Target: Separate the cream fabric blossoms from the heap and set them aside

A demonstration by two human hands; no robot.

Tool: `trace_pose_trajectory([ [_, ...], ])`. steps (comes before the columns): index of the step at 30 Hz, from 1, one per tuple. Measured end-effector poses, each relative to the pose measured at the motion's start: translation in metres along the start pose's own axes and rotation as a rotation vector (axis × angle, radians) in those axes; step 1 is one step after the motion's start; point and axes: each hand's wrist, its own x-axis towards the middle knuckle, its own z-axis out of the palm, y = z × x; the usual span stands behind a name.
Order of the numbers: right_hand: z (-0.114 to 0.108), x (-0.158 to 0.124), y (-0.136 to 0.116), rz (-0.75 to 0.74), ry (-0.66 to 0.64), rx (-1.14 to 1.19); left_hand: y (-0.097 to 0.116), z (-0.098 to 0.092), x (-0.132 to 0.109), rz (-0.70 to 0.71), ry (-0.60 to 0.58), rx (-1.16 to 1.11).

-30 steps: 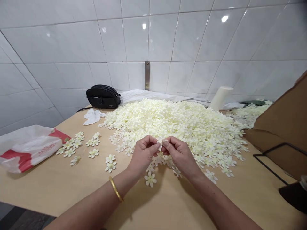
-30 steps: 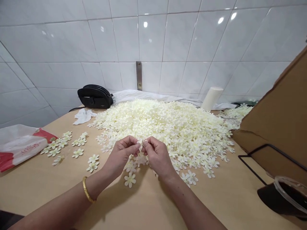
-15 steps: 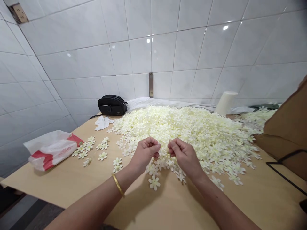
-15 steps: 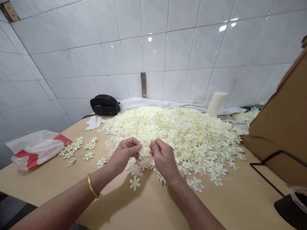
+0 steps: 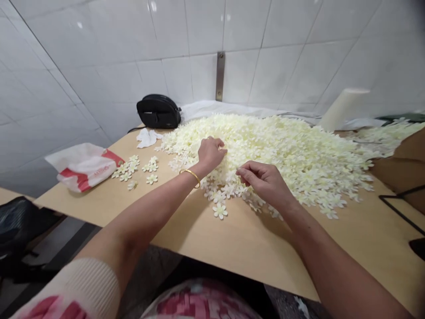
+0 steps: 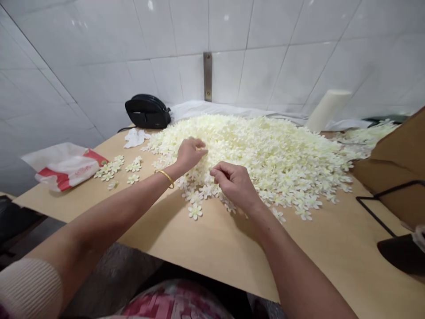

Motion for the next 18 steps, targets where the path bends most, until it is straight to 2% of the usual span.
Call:
trace_pose_trajectory([
  [3, 0.006, -0.005, -0.009, -0.107, -0.388, -0.069, -0.004, -0.009, -0.01, 0.172, 0.076, 0.251],
  [5, 0.012, -0.009, -0.012, -0.155, -0.555, -0.153, -0.006, -0.021, -0.022, 0.239, 0.07, 0.331],
  [6, 0.015, -0.011, -0.012, -0.173, -0.597, -0.207, -0.007, -0.029, -0.029, 0.25, 0.067, 0.332],
  [12, 0.03, -0.02, -0.011, -0.243, -0.621, -0.421, -0.015, -0.068, -0.074, 0.206, -0.004, 0.267],
  [15, 0.029, -0.021, -0.012, -0.241, -0.632, -0.413, -0.016, -0.075, -0.096, 0.123, -0.067, 0.177],
  [18, 0.022, -0.018, -0.012, -0.201, -0.63, -0.341, -0.014, -0.075, -0.109, 0.022, -0.149, 0.039],
])
